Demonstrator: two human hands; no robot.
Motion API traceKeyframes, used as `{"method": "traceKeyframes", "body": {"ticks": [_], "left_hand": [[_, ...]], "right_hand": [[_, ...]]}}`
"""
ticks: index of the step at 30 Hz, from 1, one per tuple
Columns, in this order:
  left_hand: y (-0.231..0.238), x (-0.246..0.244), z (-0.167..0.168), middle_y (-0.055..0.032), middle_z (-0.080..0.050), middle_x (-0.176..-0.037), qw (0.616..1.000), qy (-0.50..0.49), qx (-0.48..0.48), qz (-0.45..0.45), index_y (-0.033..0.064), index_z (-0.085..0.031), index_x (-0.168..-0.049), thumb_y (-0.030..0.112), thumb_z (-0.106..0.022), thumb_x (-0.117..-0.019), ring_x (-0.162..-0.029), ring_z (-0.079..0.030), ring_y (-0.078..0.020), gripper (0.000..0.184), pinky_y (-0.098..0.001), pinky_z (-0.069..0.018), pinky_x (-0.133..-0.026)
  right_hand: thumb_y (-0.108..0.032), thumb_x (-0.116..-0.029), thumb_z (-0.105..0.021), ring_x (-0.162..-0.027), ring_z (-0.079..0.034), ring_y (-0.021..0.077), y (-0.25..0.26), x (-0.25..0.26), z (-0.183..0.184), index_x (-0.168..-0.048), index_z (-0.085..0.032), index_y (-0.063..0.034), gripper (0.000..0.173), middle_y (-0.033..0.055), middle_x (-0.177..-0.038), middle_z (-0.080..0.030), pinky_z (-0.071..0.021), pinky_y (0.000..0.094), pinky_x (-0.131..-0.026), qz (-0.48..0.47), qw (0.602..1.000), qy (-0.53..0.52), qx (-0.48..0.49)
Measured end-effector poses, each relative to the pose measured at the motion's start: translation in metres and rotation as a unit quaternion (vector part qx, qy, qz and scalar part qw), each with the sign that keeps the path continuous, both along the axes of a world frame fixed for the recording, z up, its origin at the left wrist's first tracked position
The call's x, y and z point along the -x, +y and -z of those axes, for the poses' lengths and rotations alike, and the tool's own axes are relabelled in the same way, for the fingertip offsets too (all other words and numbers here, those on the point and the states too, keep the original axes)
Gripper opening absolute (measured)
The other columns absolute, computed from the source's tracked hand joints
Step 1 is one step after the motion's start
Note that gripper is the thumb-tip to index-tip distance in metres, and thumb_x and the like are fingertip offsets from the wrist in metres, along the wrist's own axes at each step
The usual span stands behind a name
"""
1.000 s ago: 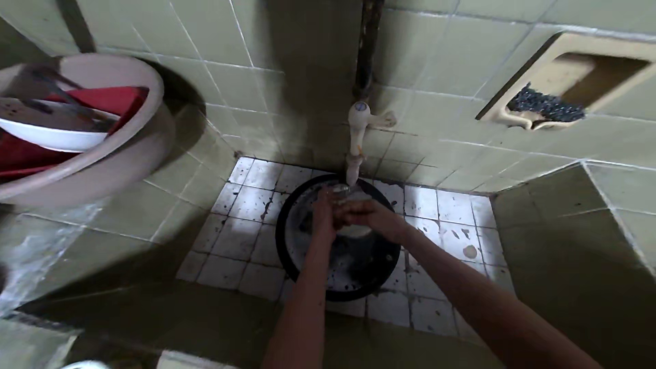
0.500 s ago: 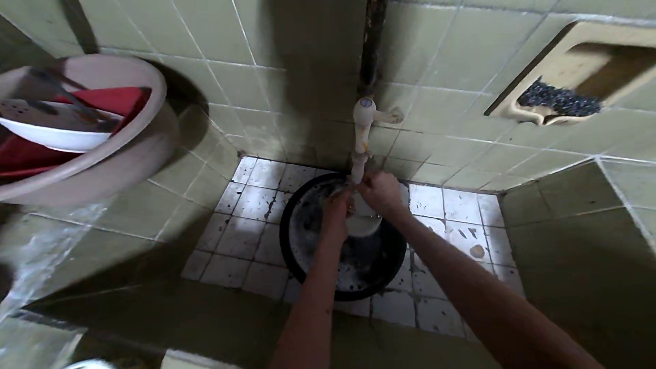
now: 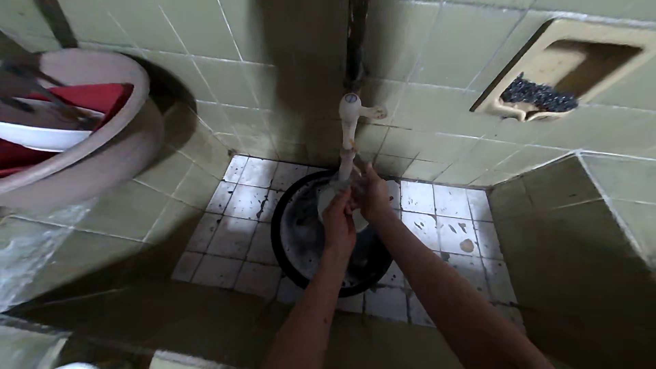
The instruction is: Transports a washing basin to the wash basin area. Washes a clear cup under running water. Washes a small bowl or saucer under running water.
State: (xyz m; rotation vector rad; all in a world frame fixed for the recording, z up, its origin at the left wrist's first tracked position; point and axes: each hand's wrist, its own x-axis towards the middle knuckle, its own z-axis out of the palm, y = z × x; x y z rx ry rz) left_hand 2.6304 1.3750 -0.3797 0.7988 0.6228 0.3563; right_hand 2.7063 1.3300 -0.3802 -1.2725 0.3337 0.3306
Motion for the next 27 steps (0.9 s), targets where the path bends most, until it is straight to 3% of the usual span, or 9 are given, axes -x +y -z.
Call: {"method": "traceKeyframes", "body": {"ticks": [2,5,8,14,17,19,21,25,27], "left_hand": [[0.007,-0.002,0.002,0.0078,-0.053,-0.063,0.999,0.01,-0.012,-0.028,0.0117,-0.063,-0.08,0.014,-0.06,-0.1022,-0.059,-0.053,-0.0017,0.023,-0.0171,-0.0495,-0.066],[0.014,0.0,0.004,0.0063,-0.055,-0.069,0.998,0.034,-0.032,-0.036,0.0095,-0.061,-0.089,0.023,-0.055,-0.1061,-0.063,-0.055,-0.003,0.022,-0.02,-0.0513,-0.065],[0.01,-0.002,0.002,0.0024,-0.058,-0.068,0.995,0.062,-0.072,-0.02,0.0055,-0.064,-0.091,0.03,-0.055,-0.106,-0.059,-0.057,-0.0047,0.03,-0.023,-0.0525,-0.057],[0.011,-0.004,-0.005,0.0041,-0.055,-0.071,0.992,0.064,-0.105,-0.027,0.0086,-0.06,-0.078,0.026,-0.054,-0.1068,-0.068,-0.055,-0.0048,0.035,-0.0207,-0.0478,-0.069],[0.012,-0.007,-0.001,0.007,-0.052,-0.064,0.998,0.045,-0.027,-0.033,0.0132,-0.055,-0.075,0.025,-0.053,-0.1074,-0.061,-0.053,-0.0032,0.034,-0.0191,-0.0492,-0.067],[0.009,-0.005,0.003,0.0032,-0.054,-0.065,0.996,0.072,-0.055,-0.001,0.0092,-0.058,-0.075,0.027,-0.057,-0.1054,-0.062,-0.053,-0.006,0.035,-0.0228,-0.0498,-0.068],[0.01,-0.002,0.004,-0.0043,-0.061,-0.075,0.987,0.101,-0.118,0.047,-0.0013,-0.068,-0.088,0.033,-0.062,-0.1026,-0.073,-0.057,-0.0115,0.038,-0.0309,-0.0505,-0.075],[0.019,-0.001,0.006,0.005,-0.055,-0.065,0.987,0.082,-0.128,0.052,0.0079,-0.064,-0.079,0.031,-0.06,-0.1037,-0.061,-0.053,-0.0035,0.034,-0.0214,-0.0489,-0.064],[0.02,0.003,0.003,0.0053,-0.057,-0.068,0.985,0.079,-0.135,0.066,0.0079,-0.067,-0.083,0.03,-0.065,-0.1008,-0.062,-0.052,-0.0028,0.028,-0.02,-0.0473,-0.064]], "right_hand": [[-0.044,-0.1095,-0.035,-0.066,-0.06,0.0128,0.007,0.002,0.0,-0.112,-0.057,-0.0058,0.044,0.0044,-0.083,-0.063,-0.053,0.0305,-0.06,0.009,0.989,0.096,-0.108],[-0.042,-0.1125,-0.027,-0.079,-0.058,0.0169,0.017,0.031,-0.014,-0.121,-0.053,-0.0034,0.047,0.0078,-0.093,-0.057,-0.0517,0.0347,-0.072,0.015,0.989,0.105,-0.108],[-0.026,-0.1113,-0.039,-0.076,-0.056,0.0161,0.022,0.048,-0.025,-0.123,-0.052,-0.003,0.029,0.0079,-0.092,-0.055,-0.0509,0.0332,-0.069,0.029,0.991,0.113,-0.072],[-0.011,-0.0988,-0.065,-0.063,-0.062,0.0092,0.0,0.034,-0.01,-0.099,-0.067,0.0026,0.013,0.0036,-0.076,-0.066,-0.0556,0.0251,-0.063,0.021,0.999,0.026,0.004],[-0.018,-0.0958,-0.072,-0.074,-0.063,0.0146,-0.003,0.035,0.004,-0.113,-0.059,0.0051,0.032,0.0103,-0.091,-0.065,-0.0563,0.0313,-0.071,0.033,0.999,-0.005,0.033],[-0.034,-0.1025,-0.062,-0.094,-0.064,0.0226,-0.003,0.031,0.01,-0.138,-0.044,0.0008,0.053,0.0173,-0.115,-0.061,-0.0562,0.0394,-0.081,0.013,1.0,0.028,-0.001],[-0.053,-0.1053,-0.046,-0.111,-0.06,0.0277,-0.002,0.022,0.012,-0.152,-0.035,-0.0119,0.063,0.0172,-0.134,-0.055,-0.0524,0.0472,-0.088,-0.027,0.998,0.051,-0.019],[-0.06,-0.1027,-0.045,-0.095,-0.066,0.0246,-0.005,0.008,0.01,-0.142,-0.051,-0.0135,0.061,0.0126,-0.114,-0.066,-0.057,0.0447,-0.078,-0.106,0.992,0.063,-0.032],[-0.062,-0.102,-0.046,-0.076,-0.066,0.0182,0.002,0.006,0.01,-0.128,-0.059,-0.01,0.059,0.0086,-0.093,-0.068,-0.0561,0.0368,-0.063,-0.071,0.994,0.062,-0.048]]}}
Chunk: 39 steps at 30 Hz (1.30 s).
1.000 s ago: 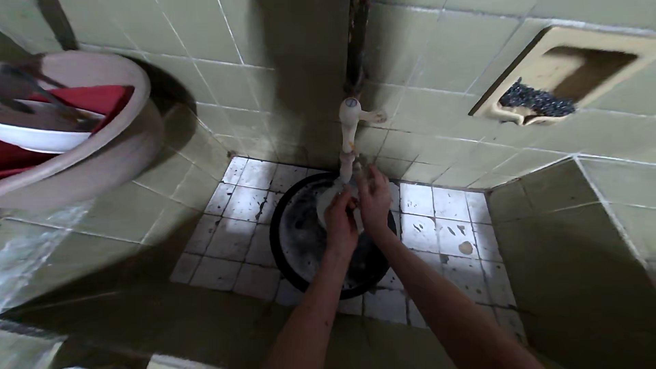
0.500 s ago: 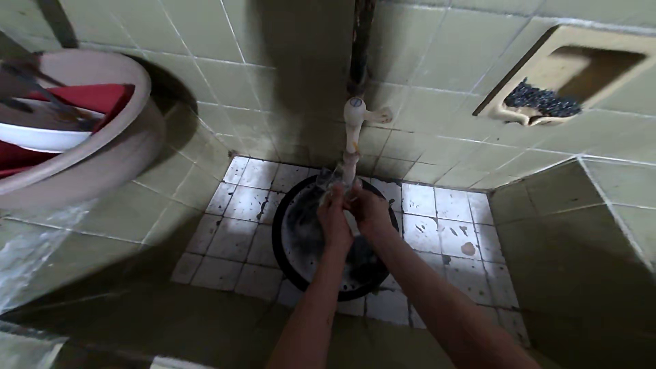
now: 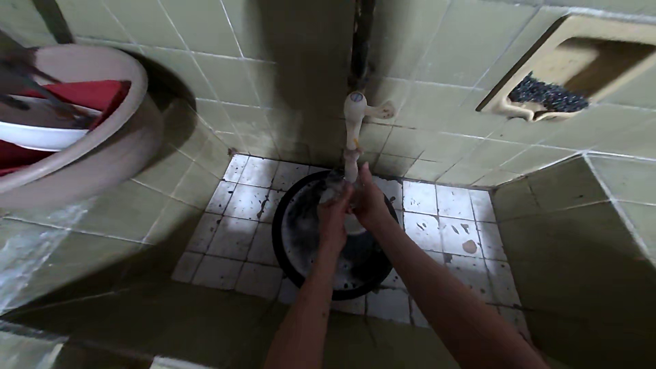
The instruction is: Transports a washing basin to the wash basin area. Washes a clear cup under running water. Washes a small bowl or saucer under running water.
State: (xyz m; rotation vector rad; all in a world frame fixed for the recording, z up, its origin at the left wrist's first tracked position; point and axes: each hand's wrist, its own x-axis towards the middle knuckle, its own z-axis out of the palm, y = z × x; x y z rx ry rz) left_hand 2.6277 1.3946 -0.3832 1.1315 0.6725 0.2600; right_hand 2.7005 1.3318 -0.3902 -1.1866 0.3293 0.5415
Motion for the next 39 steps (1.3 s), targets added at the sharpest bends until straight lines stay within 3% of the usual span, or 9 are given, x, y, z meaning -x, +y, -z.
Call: {"method": "traceKeyframes", "body": {"ticks": [8,12,17,20,24,27,30,34,39], "left_hand": [[0.011,-0.002,0.001,-0.0136,-0.061,-0.12,0.996,0.005,-0.055,0.068,0.0177,-0.035,-0.154,0.036,-0.066,-0.0991,-0.076,-0.062,-0.0178,0.066,-0.0355,-0.0553,-0.066],[0.014,-0.014,0.004,-0.0095,-0.065,-0.099,0.994,0.041,0.071,0.071,0.017,-0.05,-0.142,0.048,-0.044,-0.1069,-0.066,-0.062,-0.0162,0.047,-0.0313,-0.0533,-0.055],[0.014,-0.012,0.007,-0.0044,-0.065,-0.093,0.972,0.068,0.202,0.095,0.0134,-0.06,-0.117,0.049,-0.042,-0.1065,-0.078,-0.064,-0.0163,0.042,-0.0353,-0.0566,-0.067],[0.006,-0.012,-0.001,-0.0103,-0.063,-0.105,0.986,0.065,0.114,0.098,0.0128,-0.053,-0.136,0.046,-0.04,-0.1087,-0.081,-0.062,-0.021,0.045,-0.0393,-0.0551,-0.07],[0.004,-0.016,-0.004,-0.0171,-0.062,-0.119,0.981,0.01,-0.174,0.084,0.0082,-0.045,-0.145,0.034,-0.065,-0.0991,-0.089,-0.064,-0.024,0.056,-0.0422,-0.0567,-0.071],[0.015,-0.013,0.006,-0.0231,-0.053,-0.14,0.951,-0.041,-0.293,0.09,0.0031,-0.049,-0.144,0.03,-0.073,-0.0943,-0.118,-0.059,-0.0321,0.061,-0.0508,-0.0524,-0.095],[0.015,-0.014,0.006,-0.0129,-0.057,-0.117,0.994,0.016,-0.098,0.05,0.0102,-0.046,-0.143,0.036,-0.05,-0.106,-0.081,-0.06,-0.0191,0.045,-0.036,-0.054,-0.064],[0.03,-0.002,-0.013,-0.0006,-0.065,-0.089,0.991,0.063,0.094,0.073,0.0187,-0.061,-0.12,0.053,-0.04,-0.1061,-0.07,-0.062,-0.0099,0.043,-0.028,-0.0541,-0.06],[0.009,-0.012,-0.005,-0.0103,-0.062,-0.109,0.994,0.056,-0.023,0.086,0.0161,-0.049,-0.143,0.041,-0.045,-0.1083,-0.073,-0.056,-0.0161,0.043,-0.0316,-0.0474,-0.058]], "right_hand": [[-0.035,-0.1082,-0.048,-0.058,-0.051,0.013,-0.004,0.002,-0.009,-0.097,-0.069,-0.0034,0.04,0.0037,-0.071,-0.058,-0.0455,0.0351,-0.056,-0.014,0.953,-0.188,0.236],[-0.025,-0.1008,-0.059,-0.084,-0.068,0.0354,-0.018,0.004,-0.019,-0.108,-0.075,-0.0022,0.028,0.0186,-0.092,-0.07,-0.0528,0.0584,-0.073,-0.128,0.796,-0.436,0.4],[-0.03,-0.0934,-0.066,-0.089,-0.069,0.0389,-0.036,0.009,0.015,-0.105,-0.079,-0.0072,0.029,0.0198,-0.101,-0.07,-0.0562,0.0524,-0.066,-0.127,0.633,-0.665,0.375],[-0.022,-0.0929,-0.067,-0.09,-0.07,0.0279,-0.033,0.006,0.012,-0.101,-0.078,-0.0031,0.023,0.0147,-0.098,-0.073,-0.0577,0.0471,-0.075,-0.076,0.738,-0.59,0.318],[-0.037,-0.1043,-0.052,-0.059,-0.053,0.014,-0.01,-0.009,-0.019,-0.107,-0.064,-0.0047,0.034,0.0057,-0.077,-0.059,-0.0455,0.032,-0.051,-0.001,0.987,-0.034,0.155],[-0.055,-0.1025,-0.044,-0.058,-0.055,0.0214,-0.007,-0.017,-0.019,-0.111,-0.06,-0.0083,0.05,0.0104,-0.079,-0.059,-0.0477,0.0393,-0.049,-0.098,0.974,0.1,0.179],[-0.036,-0.1078,-0.047,-0.077,-0.064,0.0256,-0.007,-0.005,-0.023,-0.123,-0.064,-0.0044,0.039,0.0149,-0.095,-0.066,-0.0531,0.0475,-0.068,-0.164,0.905,-0.218,0.326],[-0.042,-0.093,-0.069,-0.102,-0.066,0.0315,-0.02,-0.003,-0.009,-0.129,-0.063,-0.0033,0.054,0.0201,-0.12,-0.065,-0.0549,0.0551,-0.084,-0.243,0.811,-0.457,0.272],[-0.027,-0.1038,-0.056,-0.052,-0.05,0.0109,-0.024,-0.009,-0.029,-0.12,-0.064,-0.0104,0.025,0.0053,-0.081,-0.062,-0.0412,0.0264,-0.043,-0.186,0.958,-0.118,0.184]]}}
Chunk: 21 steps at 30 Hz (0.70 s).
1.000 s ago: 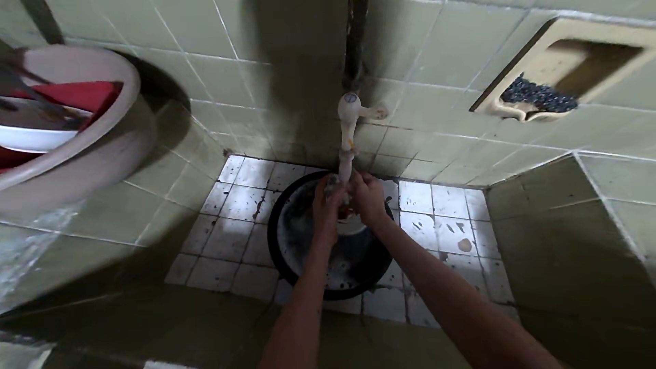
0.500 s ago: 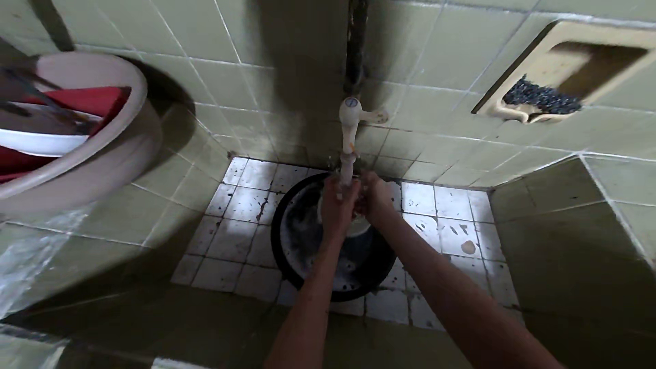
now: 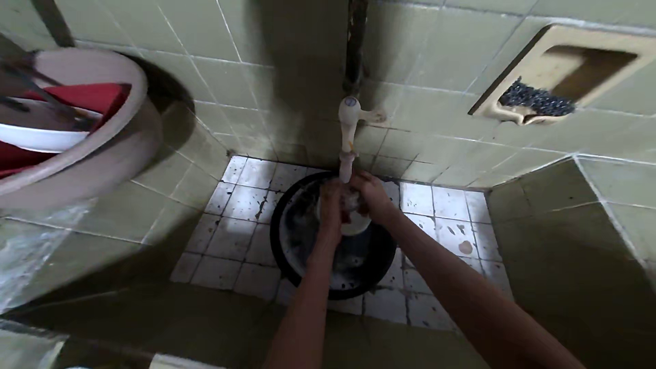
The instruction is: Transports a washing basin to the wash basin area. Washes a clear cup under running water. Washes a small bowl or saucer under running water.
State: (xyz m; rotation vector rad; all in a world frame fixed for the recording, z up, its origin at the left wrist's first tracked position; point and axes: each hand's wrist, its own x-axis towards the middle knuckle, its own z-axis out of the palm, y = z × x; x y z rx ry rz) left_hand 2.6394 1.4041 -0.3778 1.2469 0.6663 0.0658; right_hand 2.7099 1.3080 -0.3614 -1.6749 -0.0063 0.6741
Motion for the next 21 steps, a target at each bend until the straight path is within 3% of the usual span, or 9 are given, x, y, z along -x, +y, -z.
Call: {"method": "traceKeyframes", "body": {"ticks": [4,6,8,10,12,14,16,18,21], "left_hand": [[0.014,-0.004,0.012,-0.0141,-0.056,-0.13,0.99,-0.081,-0.115,0.021,0.0136,-0.051,-0.144,0.031,-0.052,-0.1045,-0.087,-0.059,-0.0198,0.043,-0.0361,-0.0514,-0.064],[0.02,0.0,0.014,-0.01,-0.061,-0.111,0.995,-0.054,-0.082,0.008,0.0126,-0.051,-0.143,0.037,-0.043,-0.1076,-0.07,-0.054,-0.014,0.044,-0.0307,-0.0471,-0.056],[0.024,0.007,0.005,-0.01,-0.062,-0.105,1.0,0.007,-0.011,0.009,0.0152,-0.049,-0.146,0.048,-0.03,-0.1109,-0.069,-0.053,-0.0158,0.051,-0.0326,-0.0464,-0.059],[0.018,0.009,-0.004,-0.0044,-0.059,-0.084,0.999,0.047,0.013,0.01,0.0164,-0.052,-0.137,0.056,-0.023,-0.1093,-0.053,-0.046,-0.0099,0.056,-0.0243,-0.0393,-0.045],[0.014,0.005,-0.011,-0.01,-0.062,-0.105,0.998,0.046,0.012,0.028,0.0178,-0.046,-0.148,0.06,-0.027,-0.1074,-0.07,-0.055,-0.0159,0.062,-0.0312,-0.0473,-0.06],[0.009,-0.001,-0.005,-0.0168,-0.058,-0.132,0.999,-0.02,-0.037,0.023,0.0147,-0.042,-0.152,0.047,-0.041,-0.1087,-0.105,-0.062,-0.0258,0.054,-0.0453,-0.0539,-0.085],[0.008,-0.005,0.003,-0.0192,-0.05,-0.145,0.986,-0.087,-0.142,0.03,0.0144,-0.044,-0.152,0.035,-0.057,-0.1037,-0.127,-0.054,-0.0309,0.054,-0.0521,-0.0478,-0.102],[0.008,-0.003,0.006,-0.0238,-0.051,-0.142,0.958,-0.12,-0.256,0.037,0.0083,-0.049,-0.148,0.03,-0.068,-0.0973,-0.128,-0.053,-0.0351,0.058,-0.0542,-0.0469,-0.103],[-0.002,-0.001,0.01,-0.0184,-0.06,-0.137,0.953,-0.142,-0.268,-0.029,0.0025,-0.061,-0.138,0.029,-0.074,-0.0948,-0.126,-0.058,-0.0259,0.052,-0.0446,-0.0477,-0.106]], "right_hand": [[-0.061,-0.1044,-0.034,-0.067,-0.056,0.0181,0.007,0.004,-0.002,-0.132,-0.053,-0.0155,0.056,0.0103,-0.1,-0.061,-0.0459,0.0312,-0.053,0.084,0.965,0.243,-0.046],[-0.062,-0.1065,-0.028,-0.061,-0.056,0.0201,0.006,0.027,-0.003,-0.144,-0.046,-0.0177,0.061,0.0146,-0.11,-0.062,-0.0468,0.0334,-0.049,0.043,0.991,0.129,-0.011],[-0.047,-0.1056,-0.051,-0.079,-0.067,0.0239,-0.004,0.047,0.002,-0.153,-0.038,-0.0195,0.056,0.0185,-0.125,-0.06,-0.0569,0.0397,-0.059,-0.029,0.997,-0.076,0.011],[-0.036,-0.0927,-0.073,-0.104,-0.063,0.0301,-0.012,0.043,0.021,-0.151,-0.041,-0.006,0.072,0.0241,-0.137,-0.053,-0.0572,0.0457,-0.08,-0.061,0.966,-0.25,0.001],[-0.03,-0.0949,-0.07,-0.088,-0.063,0.0184,-0.012,0.028,0.027,-0.141,-0.048,-0.0022,0.058,0.016,-0.122,-0.059,-0.0558,0.0357,-0.071,-0.039,0.966,-0.251,-0.037],[-0.032,-0.106,-0.053,-0.057,-0.055,0.0092,-0.006,0.018,0.016,-0.137,-0.05,-0.0072,0.04,0.0057,-0.092,-0.063,-0.0499,0.0271,-0.05,0.009,0.994,-0.093,-0.062],[-0.05,-0.1075,-0.04,-0.049,-0.05,0.0114,0.002,0.01,0.006,-0.125,-0.057,-0.0156,0.042,0.0052,-0.08,-0.06,-0.0425,0.0256,-0.042,0.072,0.986,0.122,-0.082],[-0.059,-0.1047,-0.033,-0.053,-0.051,0.0109,0.003,0.01,0.005,-0.109,-0.055,-0.0151,0.049,0.0036,-0.077,-0.057,-0.0418,0.0245,-0.044,0.119,0.949,0.267,-0.117],[-0.058,-0.1054,-0.036,-0.056,-0.057,0.0117,0.001,0.025,0.01,-0.123,-0.054,-0.015,0.05,0.0049,-0.083,-0.064,-0.0475,0.0253,-0.046,0.141,0.945,0.246,-0.164]]}}
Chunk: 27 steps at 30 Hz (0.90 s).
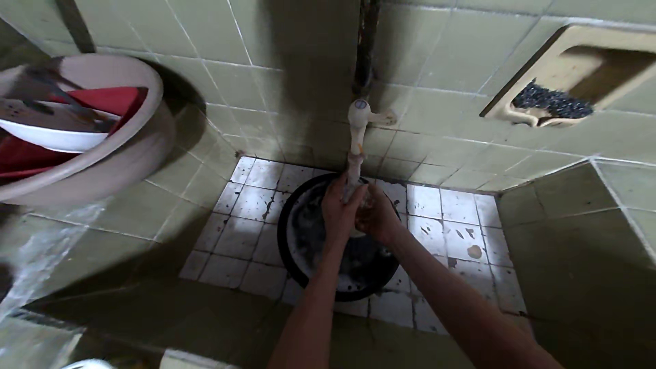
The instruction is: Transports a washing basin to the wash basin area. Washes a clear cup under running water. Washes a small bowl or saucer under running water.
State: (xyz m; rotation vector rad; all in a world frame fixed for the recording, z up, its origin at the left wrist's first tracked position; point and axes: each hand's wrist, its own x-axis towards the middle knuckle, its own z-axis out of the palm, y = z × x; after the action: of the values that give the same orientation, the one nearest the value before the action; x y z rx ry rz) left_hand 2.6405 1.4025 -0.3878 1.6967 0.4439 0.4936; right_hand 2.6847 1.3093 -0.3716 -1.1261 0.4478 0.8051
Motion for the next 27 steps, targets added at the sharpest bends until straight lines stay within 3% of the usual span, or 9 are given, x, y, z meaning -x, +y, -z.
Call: {"method": "traceKeyframes", "body": {"ticks": [5,9,11,13,15,17,20,23,27], "left_hand": [[-0.005,-0.001,-0.007,-0.0175,-0.072,-0.117,0.998,0.008,-0.019,-0.055,-0.0011,-0.075,-0.104,0.025,-0.075,-0.0941,-0.114,-0.067,-0.0266,0.028,-0.0446,-0.0513,-0.101],[0.011,0.001,-0.003,-0.0115,-0.07,-0.086,0.999,0.035,0.011,-0.012,-0.0031,-0.07,-0.1,0.022,-0.061,-0.1033,-0.074,-0.066,-0.0171,0.027,-0.0364,-0.0567,-0.072],[0.011,-0.001,-0.006,-0.01,-0.07,-0.085,0.994,0.042,0.101,-0.024,-0.0048,-0.069,-0.103,0.025,-0.053,-0.1077,-0.073,-0.067,-0.0139,0.034,-0.0332,-0.0582,-0.073],[0.011,-0.002,-0.005,-0.006,-0.063,-0.084,0.972,0.045,0.226,-0.036,-0.0044,-0.063,-0.11,0.024,-0.044,-0.1101,-0.072,-0.062,-0.0104,0.033,-0.0292,-0.0564,-0.071],[0.016,-0.003,-0.003,-0.0023,-0.061,-0.077,0.952,0.052,0.298,-0.044,-0.001,-0.061,-0.103,0.025,-0.045,-0.1095,-0.065,-0.06,-0.0092,0.031,-0.0279,-0.0561,-0.066],[0.018,-0.005,-0.011,-0.0042,-0.064,-0.078,0.957,0.046,0.282,-0.04,-0.0015,-0.065,-0.103,0.027,-0.05,-0.1086,-0.067,-0.063,-0.0104,0.032,-0.0285,-0.0572,-0.067],[0.015,0.0,-0.015,-0.0058,-0.067,-0.081,0.992,0.003,0.13,0.005,-0.0026,-0.067,-0.108,0.024,-0.05,-0.1088,-0.07,-0.065,-0.0098,0.031,-0.0281,-0.0575,-0.07],[0.022,0.002,-0.01,-0.0044,-0.071,-0.082,0.998,-0.046,0.0,0.041,-0.0012,-0.07,-0.105,0.018,-0.056,-0.1057,-0.074,-0.067,-0.0077,0.025,-0.0279,-0.0577,-0.073],[0.03,0.004,0.003,-0.0083,-0.072,-0.102,0.995,-0.036,0.089,-0.023,-0.0011,-0.07,-0.111,0.029,-0.048,-0.109,-0.096,-0.067,-0.0123,0.038,-0.0337,-0.0553,-0.091]], "right_hand": [[-0.055,-0.1048,-0.043,-0.084,-0.065,0.0198,0.006,-0.005,0.011,-0.145,-0.042,-0.0184,0.054,0.0104,-0.115,-0.063,-0.0554,0.0362,-0.068,0.038,0.998,-0.053,-0.028],[-0.041,-0.1073,-0.049,-0.063,-0.062,0.0192,0.012,0.004,0.011,-0.144,-0.041,-0.0136,0.047,0.0126,-0.101,-0.063,-0.0549,0.0343,-0.054,0.025,0.981,-0.185,0.052],[-0.027,-0.1069,-0.051,-0.065,-0.063,0.0115,0.009,0.009,0.019,-0.135,-0.048,-0.0021,0.038,0.0099,-0.099,-0.066,-0.0544,0.0281,-0.057,0.003,0.922,-0.373,0.107],[-0.022,-0.0995,-0.062,-0.093,-0.065,0.0186,-0.002,0.002,0.033,-0.129,-0.058,0.0048,0.04,0.0178,-0.119,-0.064,-0.0561,0.0353,-0.081,-0.045,0.787,-0.592,0.168],[-0.028,-0.097,-0.067,-0.087,-0.062,0.0233,-0.004,-0.003,0.038,-0.127,-0.061,0.0037,0.044,0.0236,-0.119,-0.059,-0.0545,0.0377,-0.074,-0.058,0.718,-0.666,0.194],[-0.023,-0.0996,-0.063,-0.087,-0.064,0.0177,-0.002,0.0,0.029,-0.134,-0.056,0.0032,0.043,0.018,-0.121,-0.061,-0.0567,0.0321,-0.07,-0.058,0.809,-0.566,0.15],[-0.034,-0.1048,-0.051,-0.056,-0.06,0.0131,0.001,-0.007,0.002,-0.13,-0.053,-0.013,0.033,0.0063,-0.086,-0.066,-0.0517,0.029,-0.047,-0.084,0.972,-0.212,0.047],[-0.063,-0.1033,-0.035,-0.048,-0.052,0.0074,0.0,-0.022,-0.001,-0.099,-0.059,-0.0197,0.05,-0.0009,-0.07,-0.059,-0.0423,0.0212,-0.04,-0.16,0.985,-0.033,-0.055],[-0.039,-0.1047,-0.052,-0.063,-0.061,0.0163,0.011,-0.011,0.013,-0.137,-0.05,-0.0184,0.038,0.0089,-0.097,-0.065,-0.0532,0.0308,-0.053,-0.091,0.989,-0.117,-0.021]]}}
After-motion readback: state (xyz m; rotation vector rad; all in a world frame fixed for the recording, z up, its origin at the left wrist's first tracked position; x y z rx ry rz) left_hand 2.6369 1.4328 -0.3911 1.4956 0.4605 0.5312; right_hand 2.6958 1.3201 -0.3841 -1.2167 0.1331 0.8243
